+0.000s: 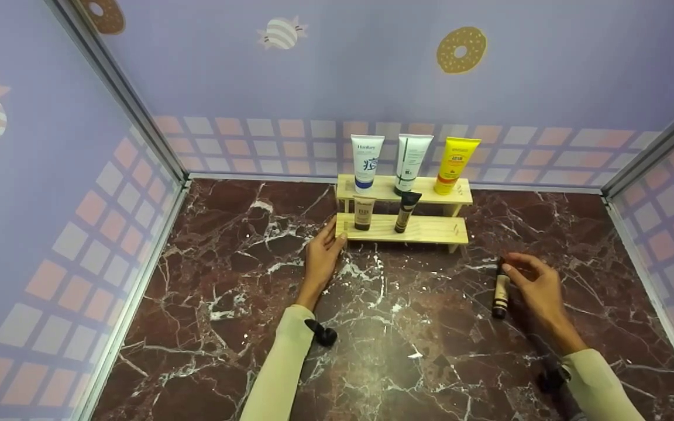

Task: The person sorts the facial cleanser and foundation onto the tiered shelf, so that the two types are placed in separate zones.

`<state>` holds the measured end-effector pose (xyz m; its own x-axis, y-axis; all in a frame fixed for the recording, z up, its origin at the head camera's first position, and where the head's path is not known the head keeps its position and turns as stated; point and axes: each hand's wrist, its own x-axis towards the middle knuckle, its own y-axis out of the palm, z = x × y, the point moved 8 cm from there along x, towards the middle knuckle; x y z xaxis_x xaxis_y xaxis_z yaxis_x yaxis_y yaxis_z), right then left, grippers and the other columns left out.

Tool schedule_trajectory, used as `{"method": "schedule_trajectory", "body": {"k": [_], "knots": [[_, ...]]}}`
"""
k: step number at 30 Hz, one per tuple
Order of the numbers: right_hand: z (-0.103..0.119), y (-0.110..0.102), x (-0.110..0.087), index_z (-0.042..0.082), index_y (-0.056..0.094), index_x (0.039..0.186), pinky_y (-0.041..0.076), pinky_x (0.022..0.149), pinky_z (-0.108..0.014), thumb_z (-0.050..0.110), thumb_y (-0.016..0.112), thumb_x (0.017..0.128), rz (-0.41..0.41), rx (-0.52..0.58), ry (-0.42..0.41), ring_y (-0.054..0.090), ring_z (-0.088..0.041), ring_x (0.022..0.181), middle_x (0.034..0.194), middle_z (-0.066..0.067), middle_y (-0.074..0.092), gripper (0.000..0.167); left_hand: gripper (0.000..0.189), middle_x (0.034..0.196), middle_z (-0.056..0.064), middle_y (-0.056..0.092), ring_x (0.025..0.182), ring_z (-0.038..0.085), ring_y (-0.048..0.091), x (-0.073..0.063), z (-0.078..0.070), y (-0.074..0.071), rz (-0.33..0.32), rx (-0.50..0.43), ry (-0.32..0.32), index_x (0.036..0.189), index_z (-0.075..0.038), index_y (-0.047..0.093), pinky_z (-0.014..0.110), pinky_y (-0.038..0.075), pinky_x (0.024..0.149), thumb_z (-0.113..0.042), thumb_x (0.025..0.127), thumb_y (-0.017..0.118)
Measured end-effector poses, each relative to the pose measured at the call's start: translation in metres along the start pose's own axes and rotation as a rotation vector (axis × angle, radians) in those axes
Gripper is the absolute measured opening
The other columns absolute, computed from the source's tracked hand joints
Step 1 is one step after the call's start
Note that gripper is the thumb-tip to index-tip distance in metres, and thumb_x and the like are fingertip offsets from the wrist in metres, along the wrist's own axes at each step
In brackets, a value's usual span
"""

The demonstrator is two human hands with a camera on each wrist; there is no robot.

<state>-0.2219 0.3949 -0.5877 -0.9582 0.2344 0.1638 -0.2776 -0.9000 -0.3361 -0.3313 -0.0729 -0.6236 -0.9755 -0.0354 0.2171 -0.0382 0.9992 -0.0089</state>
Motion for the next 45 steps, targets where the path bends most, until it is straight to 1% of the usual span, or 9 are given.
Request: {"method": "schedule_trajectory", "body": {"k": [5, 11, 17, 21, 24, 33, 36, 42, 45], "knots": [[-0.008, -0.002, -0.002, -0.012, 0.068, 0.139, 0.062, 0.087, -0.015, 0.006, 0.075, 0.105, 0.026, 0.005, 0.051, 0.072, 0.003, 0.103, 0.135, -0.030, 0.070, 0.039, 0.058, 0.157, 0.027, 0.056, 0.142, 0.040, 0.061, 0.000, -0.001, 0.001, 0.005, 0.004, 0.007, 0.160, 0.006, 0.052, 0.046, 0.057, 0.113, -0.007, 0.108, 0.072], [-0.011, -0.007, -0.003, -0.013, 0.067, 0.140, 0.058, 0.087, -0.010, 0.010, 0.076, 0.106, 0.030, -0.089, 0.053, 0.072, 0.002, 0.106, 0.140, -0.034, 0.067, 0.042, 0.059, 0.160, 0.025, 0.054, 0.145, 0.038, 0.059, 0.000, 0.000, 0.000, 0.015, 0.007, 0.005, 0.161, 0.005, 0.051, 0.046, 0.056, 0.114, -0.011, 0.109, 0.072], [-0.013, -0.009, -0.006, -0.011, 0.070, 0.137, 0.055, 0.088, -0.007, 0.008, 0.077, 0.105, 0.015, -0.118, 0.026, 0.072, 0.000, 0.107, 0.136, -0.033, 0.070, 0.038, 0.059, 0.161, 0.025, 0.054, 0.146, 0.038, 0.058, 0.001, 0.000, 0.001, 0.018, 0.002, 0.008, 0.161, 0.005, 0.050, 0.046, 0.055, 0.115, -0.011, 0.109, 0.072], [-0.015, -0.008, -0.007, -0.011, 0.071, 0.136, 0.054, 0.085, -0.005, 0.006, 0.077, 0.104, 0.009, -0.147, 0.045, 0.068, 0.006, 0.100, 0.130, -0.033, 0.073, 0.037, 0.059, 0.161, 0.024, 0.054, 0.145, 0.038, 0.058, 0.001, -0.001, 0.001, 0.014, 0.016, 0.003, 0.162, 0.004, 0.051, 0.047, 0.055, 0.115, -0.012, 0.109, 0.072], [-0.017, -0.007, -0.008, -0.015, 0.068, 0.135, 0.053, 0.083, -0.005, 0.003, 0.077, 0.104, 0.017, -0.155, 0.063, 0.068, 0.006, 0.095, 0.123, -0.035, 0.073, 0.038, 0.059, 0.161, 0.023, 0.054, 0.145, 0.037, 0.059, 0.000, -0.001, 0.001, 0.011, 0.036, -0.003, 0.162, 0.003, 0.051, 0.047, 0.055, 0.115, -0.012, 0.109, 0.072], [-0.017, 0.003, -0.010, -0.014, 0.064, 0.140, 0.052, 0.082, -0.006, 0.010, 0.079, 0.103, 0.098, -0.176, 0.100, 0.064, 0.006, 0.093, 0.123, -0.033, 0.072, 0.046, 0.057, 0.157, 0.026, 0.057, 0.141, 0.038, 0.062, -0.001, 0.000, 0.000, -0.002, 0.033, -0.004, 0.161, 0.002, 0.053, 0.043, 0.058, 0.112, -0.010, 0.109, 0.072], [-0.017, 0.006, -0.010, -0.013, 0.064, 0.141, 0.051, 0.081, -0.007, 0.014, 0.081, 0.103, 0.117, -0.214, 0.107, 0.065, -0.001, 0.094, 0.122, -0.031, 0.071, 0.050, 0.057, 0.157, 0.025, 0.057, 0.141, 0.038, 0.063, -0.001, 0.000, 0.000, -0.004, 0.040, 0.007, 0.161, 0.000, 0.054, 0.045, 0.058, 0.112, -0.011, 0.108, 0.073], [-0.012, 0.013, -0.009, -0.013, 0.064, 0.142, 0.047, 0.081, -0.011, 0.020, 0.084, 0.101, 0.134, -0.330, 0.065, 0.069, -0.033, 0.104, 0.121, -0.030, 0.069, 0.057, 0.058, 0.157, 0.024, 0.058, 0.139, 0.037, 0.065, -0.002, -0.001, -0.002, -0.014, 0.086, 0.002, 0.161, -0.003, 0.055, 0.046, 0.058, 0.111, -0.015, 0.108, 0.075], [-0.010, 0.017, -0.009, -0.015, 0.063, 0.141, 0.047, 0.081, -0.014, 0.019, 0.086, 0.099, 0.131, -0.354, 0.044, 0.068, -0.040, 0.106, 0.119, -0.032, 0.068, 0.058, 0.058, 0.156, 0.025, 0.058, 0.139, 0.037, 0.064, -0.002, 0.000, -0.001, -0.012, 0.071, -0.002, 0.161, -0.002, 0.055, 0.045, 0.058, 0.111, -0.013, 0.108, 0.074]]}}
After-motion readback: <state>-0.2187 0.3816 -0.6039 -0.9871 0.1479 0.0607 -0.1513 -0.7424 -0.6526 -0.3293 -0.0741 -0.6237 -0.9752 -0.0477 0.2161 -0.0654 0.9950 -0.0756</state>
